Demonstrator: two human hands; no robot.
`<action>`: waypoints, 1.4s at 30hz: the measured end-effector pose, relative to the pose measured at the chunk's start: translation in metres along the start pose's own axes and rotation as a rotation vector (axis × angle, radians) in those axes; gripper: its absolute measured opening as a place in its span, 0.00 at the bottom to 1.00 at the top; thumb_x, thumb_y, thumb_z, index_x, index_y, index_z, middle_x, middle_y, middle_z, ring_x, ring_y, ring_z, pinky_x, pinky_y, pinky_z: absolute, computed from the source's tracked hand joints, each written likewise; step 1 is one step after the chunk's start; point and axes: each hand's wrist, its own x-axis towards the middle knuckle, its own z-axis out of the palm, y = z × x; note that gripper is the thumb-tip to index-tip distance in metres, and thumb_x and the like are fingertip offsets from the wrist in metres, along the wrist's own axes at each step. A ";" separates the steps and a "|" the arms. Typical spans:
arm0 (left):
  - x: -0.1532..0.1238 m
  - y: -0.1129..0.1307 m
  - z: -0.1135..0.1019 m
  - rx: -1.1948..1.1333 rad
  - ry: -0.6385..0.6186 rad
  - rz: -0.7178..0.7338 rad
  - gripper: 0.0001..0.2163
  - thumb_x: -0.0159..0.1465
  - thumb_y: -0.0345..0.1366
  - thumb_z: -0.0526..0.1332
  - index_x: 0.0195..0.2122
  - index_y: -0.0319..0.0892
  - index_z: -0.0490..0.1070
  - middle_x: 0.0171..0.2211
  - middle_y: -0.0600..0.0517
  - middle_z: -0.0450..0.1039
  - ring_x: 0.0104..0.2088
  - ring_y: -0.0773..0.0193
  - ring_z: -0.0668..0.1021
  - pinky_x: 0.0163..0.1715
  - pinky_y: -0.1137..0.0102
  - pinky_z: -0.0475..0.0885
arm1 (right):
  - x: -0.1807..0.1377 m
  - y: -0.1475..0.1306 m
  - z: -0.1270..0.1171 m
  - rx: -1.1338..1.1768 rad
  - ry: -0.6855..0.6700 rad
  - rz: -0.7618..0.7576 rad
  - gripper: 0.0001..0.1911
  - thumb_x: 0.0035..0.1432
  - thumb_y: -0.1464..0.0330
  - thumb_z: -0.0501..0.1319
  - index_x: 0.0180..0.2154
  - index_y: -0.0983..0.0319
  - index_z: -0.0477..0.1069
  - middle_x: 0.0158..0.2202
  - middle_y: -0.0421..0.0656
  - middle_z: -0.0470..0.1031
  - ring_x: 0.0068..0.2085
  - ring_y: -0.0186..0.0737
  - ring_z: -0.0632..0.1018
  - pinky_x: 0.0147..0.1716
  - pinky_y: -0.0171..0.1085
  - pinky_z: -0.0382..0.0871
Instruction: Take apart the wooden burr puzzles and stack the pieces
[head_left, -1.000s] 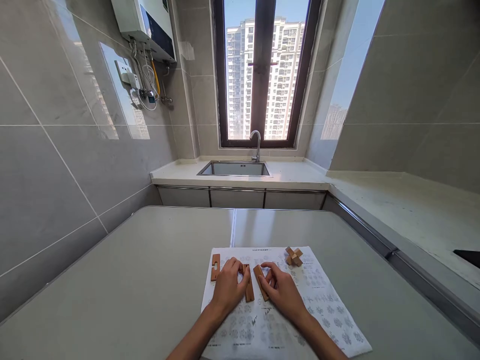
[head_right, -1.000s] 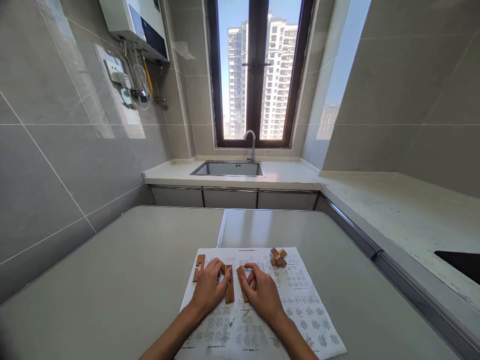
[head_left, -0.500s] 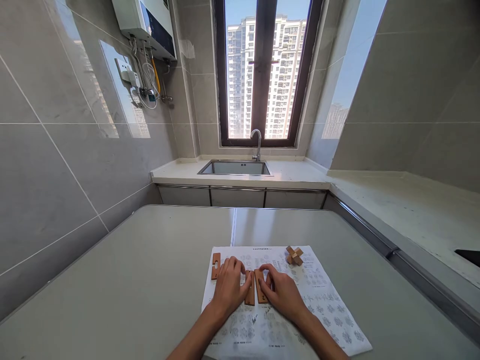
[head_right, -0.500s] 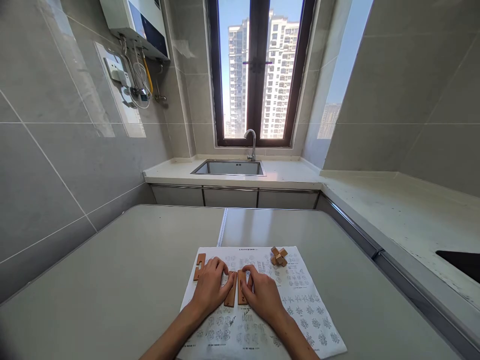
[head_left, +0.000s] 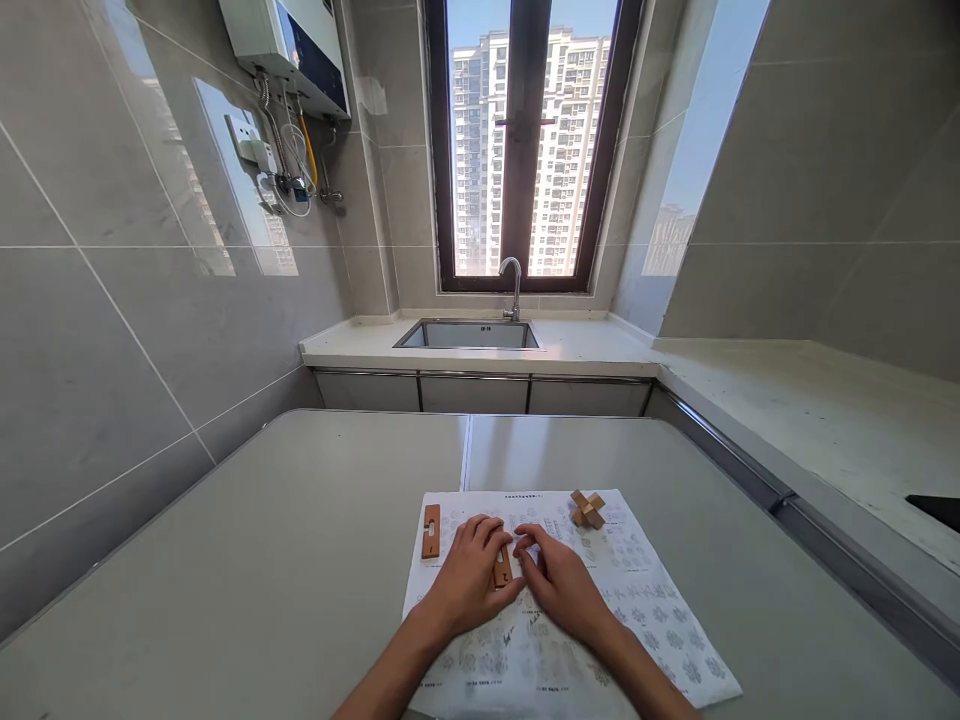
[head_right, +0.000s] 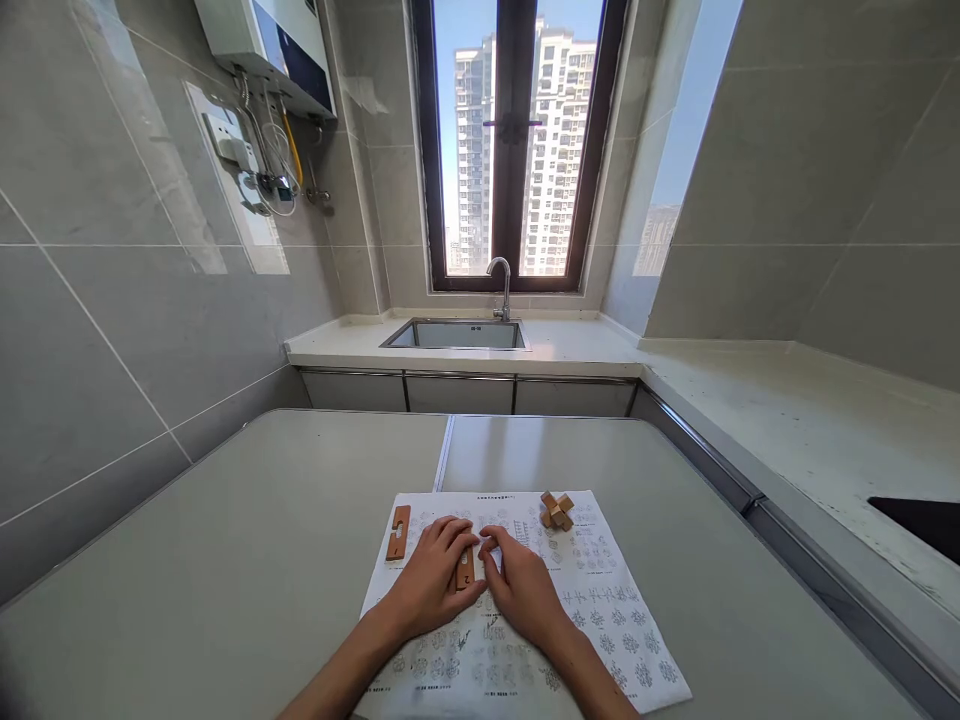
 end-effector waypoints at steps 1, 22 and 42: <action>0.000 -0.005 0.001 0.034 0.010 -0.021 0.19 0.62 0.40 0.68 0.54 0.47 0.71 0.60 0.44 0.69 0.63 0.44 0.66 0.62 0.49 0.64 | 0.000 0.001 0.001 -0.001 0.002 -0.003 0.16 0.68 0.63 0.54 0.53 0.58 0.71 0.42 0.45 0.81 0.28 0.40 0.77 0.35 0.38 0.71; 0.004 0.002 -0.008 -0.009 0.083 -0.021 0.13 0.70 0.30 0.53 0.48 0.47 0.76 0.44 0.45 0.76 0.46 0.51 0.77 0.47 0.57 0.72 | 0.000 -0.002 -0.003 -0.046 -0.038 -0.026 0.13 0.68 0.65 0.54 0.47 0.57 0.75 0.39 0.43 0.81 0.31 0.42 0.76 0.33 0.39 0.67; 0.002 0.015 -0.004 -0.072 -0.089 0.072 0.15 0.68 0.27 0.54 0.52 0.47 0.72 0.44 0.47 0.78 0.42 0.54 0.80 0.42 0.64 0.71 | 0.000 0.000 -0.004 -0.063 -0.067 -0.072 0.10 0.66 0.71 0.54 0.41 0.57 0.74 0.38 0.42 0.79 0.36 0.42 0.76 0.35 0.38 0.65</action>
